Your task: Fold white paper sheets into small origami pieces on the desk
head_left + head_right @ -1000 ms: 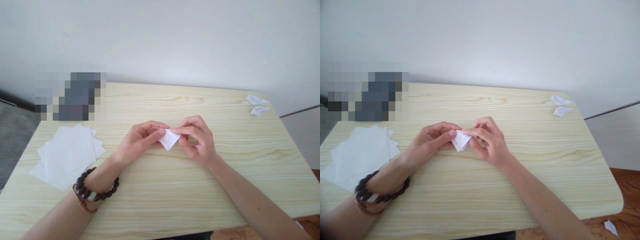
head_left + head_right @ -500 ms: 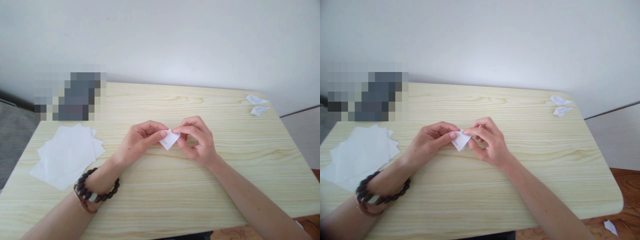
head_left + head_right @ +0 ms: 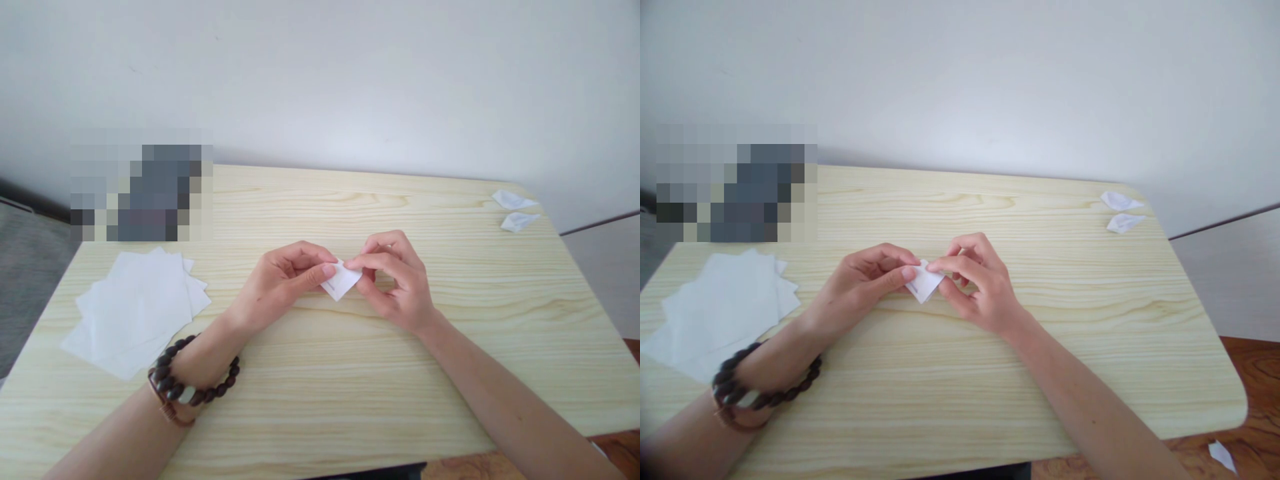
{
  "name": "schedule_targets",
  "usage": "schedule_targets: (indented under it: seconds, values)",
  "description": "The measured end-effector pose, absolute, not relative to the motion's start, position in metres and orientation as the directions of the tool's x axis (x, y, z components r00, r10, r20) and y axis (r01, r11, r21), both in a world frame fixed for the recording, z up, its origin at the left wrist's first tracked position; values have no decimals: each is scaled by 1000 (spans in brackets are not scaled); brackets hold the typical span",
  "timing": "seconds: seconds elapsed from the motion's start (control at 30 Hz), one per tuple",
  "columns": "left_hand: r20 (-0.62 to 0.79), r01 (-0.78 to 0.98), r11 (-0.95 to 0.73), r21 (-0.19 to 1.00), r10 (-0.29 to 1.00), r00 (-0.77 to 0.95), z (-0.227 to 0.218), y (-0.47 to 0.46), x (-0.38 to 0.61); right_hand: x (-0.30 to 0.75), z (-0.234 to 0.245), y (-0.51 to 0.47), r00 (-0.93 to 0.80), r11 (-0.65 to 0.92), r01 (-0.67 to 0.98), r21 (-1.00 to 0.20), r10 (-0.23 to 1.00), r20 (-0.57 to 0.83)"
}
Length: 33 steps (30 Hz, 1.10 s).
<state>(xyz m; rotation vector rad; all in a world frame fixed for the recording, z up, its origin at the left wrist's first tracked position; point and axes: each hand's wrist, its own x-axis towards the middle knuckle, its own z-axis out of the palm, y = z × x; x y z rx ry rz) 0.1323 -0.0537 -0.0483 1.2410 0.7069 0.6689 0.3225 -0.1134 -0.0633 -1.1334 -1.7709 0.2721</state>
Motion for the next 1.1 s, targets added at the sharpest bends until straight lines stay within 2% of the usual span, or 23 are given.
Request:
schedule_targets:
  seconds: [0.8, 1.1]
  values:
    - [-61, -112, 169, 979, 771, 633, -48, -54, 133, 322, -61, -114, -120, 536, 516, -668, 818, 563]
    - [-29, -114, 126, 986, 785, 619, -48, -54, 132, 323, -63, -114, -104, 587, 478, -653, 776, 622]
